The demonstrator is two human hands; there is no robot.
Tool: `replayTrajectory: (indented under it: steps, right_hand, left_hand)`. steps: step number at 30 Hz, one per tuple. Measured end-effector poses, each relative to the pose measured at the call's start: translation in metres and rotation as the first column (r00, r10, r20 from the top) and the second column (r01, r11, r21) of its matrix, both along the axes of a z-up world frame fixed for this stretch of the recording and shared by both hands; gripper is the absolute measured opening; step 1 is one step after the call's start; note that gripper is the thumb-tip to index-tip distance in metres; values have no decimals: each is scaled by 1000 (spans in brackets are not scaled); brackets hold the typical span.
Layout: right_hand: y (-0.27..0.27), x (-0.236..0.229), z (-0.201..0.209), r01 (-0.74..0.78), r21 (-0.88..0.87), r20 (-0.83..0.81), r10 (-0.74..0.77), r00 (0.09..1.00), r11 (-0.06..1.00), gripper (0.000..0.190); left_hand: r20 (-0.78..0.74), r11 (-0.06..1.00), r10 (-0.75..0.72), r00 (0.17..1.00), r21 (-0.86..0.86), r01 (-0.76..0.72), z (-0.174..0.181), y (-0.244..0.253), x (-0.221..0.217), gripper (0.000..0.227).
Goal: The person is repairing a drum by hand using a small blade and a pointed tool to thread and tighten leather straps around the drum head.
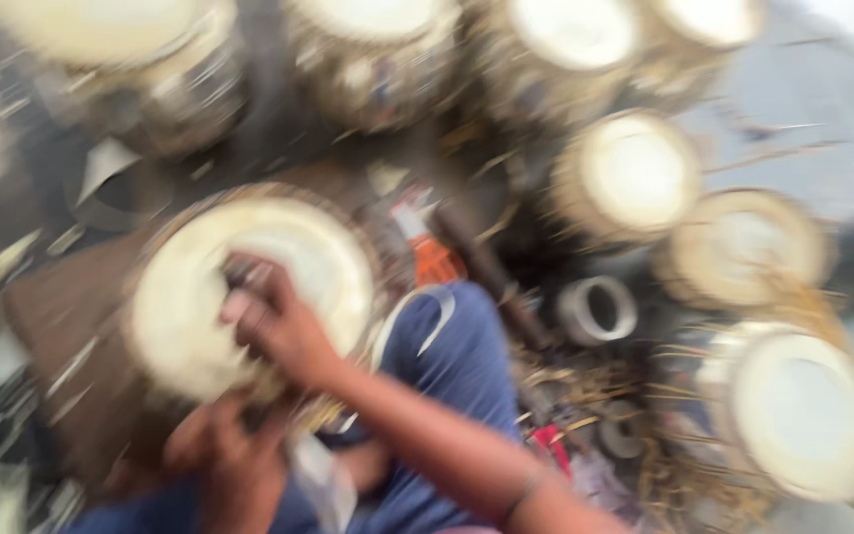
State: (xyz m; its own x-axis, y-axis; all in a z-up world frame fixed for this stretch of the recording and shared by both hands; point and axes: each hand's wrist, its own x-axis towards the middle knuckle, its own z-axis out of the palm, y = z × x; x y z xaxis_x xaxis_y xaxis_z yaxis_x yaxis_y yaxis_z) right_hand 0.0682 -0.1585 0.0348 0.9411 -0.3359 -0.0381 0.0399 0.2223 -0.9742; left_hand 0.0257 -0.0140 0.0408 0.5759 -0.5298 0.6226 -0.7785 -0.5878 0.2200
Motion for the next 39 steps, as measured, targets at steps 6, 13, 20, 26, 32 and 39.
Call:
replayTrajectory:
  steps: [6,13,20,26,32,39]
  right_hand:
    - [16,-18,22,-141,208,136,114,984,968,51]
    - [-103,60,117,269,411,360,-426,830,871,36]
    - [-131,-85,122,-506,-758,-239,547,802,411,31]
    - [-81,-180,-74,-680,-708,-628,270,730,190,28]
    - [-51,-171,-93,-714,-664,-746,253,616,-223,16]
    - [-91,-122,91,-551,-586,-438,340,832,595,19]
  left_hand:
    - [-12,988,-109,994,-111,107,-23,-36,19,45]
    - [20,982,-87,996,-167,89,-24,-57,46,46]
    - [28,974,-94,995,-206,97,-30,-62,47,46]
    - [-31,977,-79,996,-200,71,-61,-37,31,47]
    - [-154,989,40,987,-134,-61,-42,2,-2,50]
    - [-260,991,3,965,-126,-36,-14,3,4,36]
